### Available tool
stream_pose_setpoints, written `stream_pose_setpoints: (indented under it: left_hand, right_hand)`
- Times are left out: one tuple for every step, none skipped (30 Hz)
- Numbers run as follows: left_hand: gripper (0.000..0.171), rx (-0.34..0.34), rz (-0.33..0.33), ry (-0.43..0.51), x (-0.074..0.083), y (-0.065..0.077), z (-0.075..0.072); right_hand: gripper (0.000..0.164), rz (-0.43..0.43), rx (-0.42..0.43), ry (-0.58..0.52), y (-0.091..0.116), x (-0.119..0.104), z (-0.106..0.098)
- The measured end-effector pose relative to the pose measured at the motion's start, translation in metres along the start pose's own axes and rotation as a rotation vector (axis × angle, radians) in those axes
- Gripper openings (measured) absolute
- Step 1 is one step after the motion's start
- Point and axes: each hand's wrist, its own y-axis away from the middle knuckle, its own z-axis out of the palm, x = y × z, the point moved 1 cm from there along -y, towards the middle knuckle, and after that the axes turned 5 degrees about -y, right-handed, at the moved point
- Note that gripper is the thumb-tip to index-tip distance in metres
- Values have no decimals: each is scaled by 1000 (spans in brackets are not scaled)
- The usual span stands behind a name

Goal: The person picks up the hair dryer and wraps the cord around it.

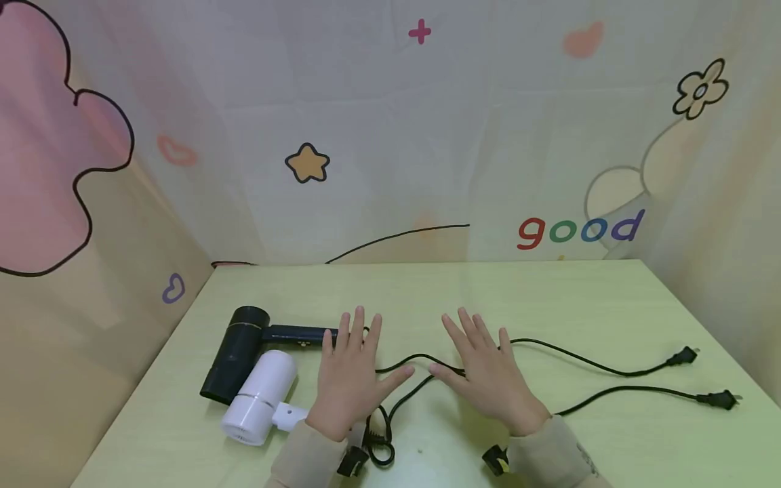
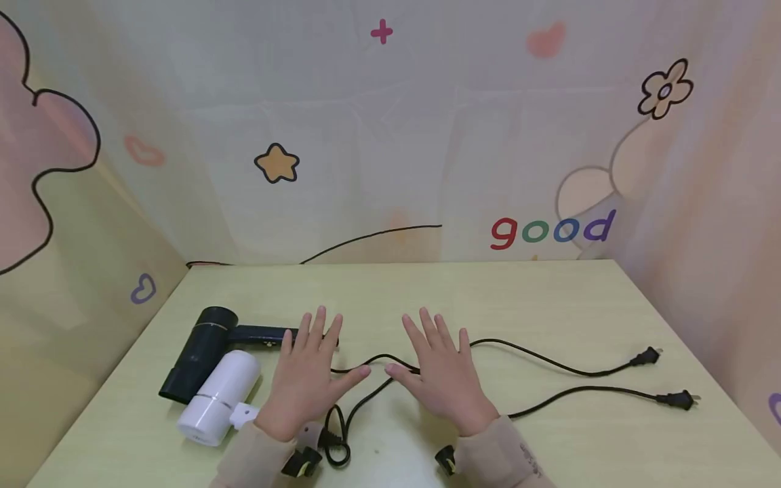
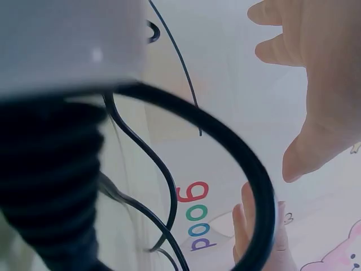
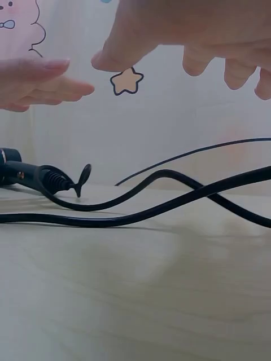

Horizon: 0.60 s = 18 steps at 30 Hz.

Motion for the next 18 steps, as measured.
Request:
stream_pose_setpoints:
  left_hand:
    - [96, 0, 0, -3, -1, 1, 0]
    - [96, 0, -1, -7, -2, 1, 0]
    - [95, 0, -2, -10, -3, 2, 0]
    - [95, 3, -3, -12, -4, 2, 0]
    - [95, 5, -4, -16, -5, 3, -1]
    - [95, 7, -5, -21, -7, 4, -1]
    - [95, 9, -6, -26, -8, 4, -1]
    - [95, 8, -8, -31, -9, 5, -1]
    - [95, 7, -10, -37, -10, 6, -1]
    - [96, 6, -11, -47, -11, 7, -1]
    - [96, 10, -10, -54, -12, 8, -1]
    - [96, 8, -12, -60, -13, 9, -1]
    - [96, 8, -15, -65, -15, 10, -1]
    - [96, 8, -19, -65, -16, 11, -1]
    - [96, 11, -22, -63, -17, 11, -2]
    - [96, 14, -25, -63, -18, 12, -2]
    - [95, 17, -28, -56, -19, 13, -2]
    - [95, 13, -35, -55, -21, 14, -2]
  right_hand:
    - [79, -5, -1, -1, 0, -2, 2]
    - [78, -11, 0, 0, 0, -4, 3]
    - [78, -18, 0, 2, 0, -6, 5]
    - [78, -28, 3, 9, 0, -8, 6]
    - [77, -37, 6, 16, 0, -10, 7]
    - [77, -45, 9, 24, 0, -12, 8]
    - [77, -49, 7, 31, -1, -14, 9]
    - [77, -52, 4, 33, 0, -15, 10]
    - [77, -55, 3, 34, 0, -17, 11]
    - [77, -55, -1, 36, 0, -18, 12]
    - [76, -55, -6, 34, 0, -19, 13]
    - [76, -54, -11, 33, 1, -21, 14]
    - [76, -56, -14, 34, 1, -22, 14]
    - [76, -59, -16, 31, 1, -23, 15]
    - [76, -61, -20, 30, 1, -25, 15]
    - [77, -63, -25, 28, 1, -26, 15]
    - [77, -64, -31, 22, 1, -27, 15]
    - [77, -65, -38, 21, 1, -29, 15]
